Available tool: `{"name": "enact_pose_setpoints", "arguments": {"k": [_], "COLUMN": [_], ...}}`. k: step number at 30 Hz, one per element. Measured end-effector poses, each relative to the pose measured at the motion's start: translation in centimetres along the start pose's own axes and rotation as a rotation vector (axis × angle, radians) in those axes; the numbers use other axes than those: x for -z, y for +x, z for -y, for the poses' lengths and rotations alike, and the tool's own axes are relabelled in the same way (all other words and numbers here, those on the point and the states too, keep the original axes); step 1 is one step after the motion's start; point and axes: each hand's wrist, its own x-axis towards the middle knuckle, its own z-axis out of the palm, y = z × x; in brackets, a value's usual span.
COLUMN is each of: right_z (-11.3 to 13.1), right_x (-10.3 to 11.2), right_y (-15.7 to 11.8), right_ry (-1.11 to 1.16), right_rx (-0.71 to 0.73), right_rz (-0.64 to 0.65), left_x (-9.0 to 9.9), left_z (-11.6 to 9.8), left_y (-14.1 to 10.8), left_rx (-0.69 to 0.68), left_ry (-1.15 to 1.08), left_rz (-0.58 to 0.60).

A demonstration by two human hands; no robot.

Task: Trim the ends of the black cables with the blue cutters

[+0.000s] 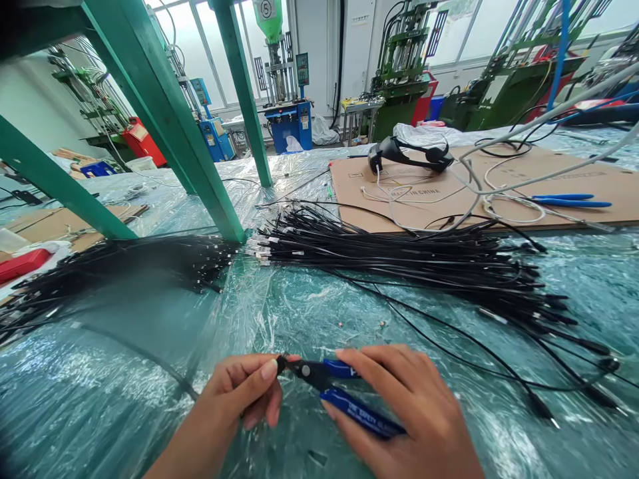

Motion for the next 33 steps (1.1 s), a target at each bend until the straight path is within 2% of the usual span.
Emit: {"name": "enact_pose_setpoints", "arguments": {"k": [5, 13, 21, 28, 33], "right_z": [-0.2, -0.2, -0.1, 0.4, 0.1], "right_x": [-0.2, 0.0, -0.1, -0.2, -0.3], "right_y": [-0.3, -0.9, -0.8, 0.1, -0.4], "right_ry": [0.003, 0.011, 0.024, 0.056, 0.049], "right_rx": [-0.049, -0.063, -0.058, -0.043, -0.063], "right_rz": [0.016, 0.112, 0.11, 0.024, 0.078], "left_x": [-0.1, -0.2, -0.2, -0.2, -0.2], "left_z": [-0.3, -0.7, -0.2, -0.1, 0.0], "left_y": [-0.1, -0.2, -0.3, -0.3, -0.4], "left_rx": [0.01, 0.0, 0.017, 0.017, 0.023], "left_ry": [0.01, 0.024, 0.025, -0.017, -0.025], "left_rz": [-0.003, 0.011, 0.001, -0.015, -0.012]}}
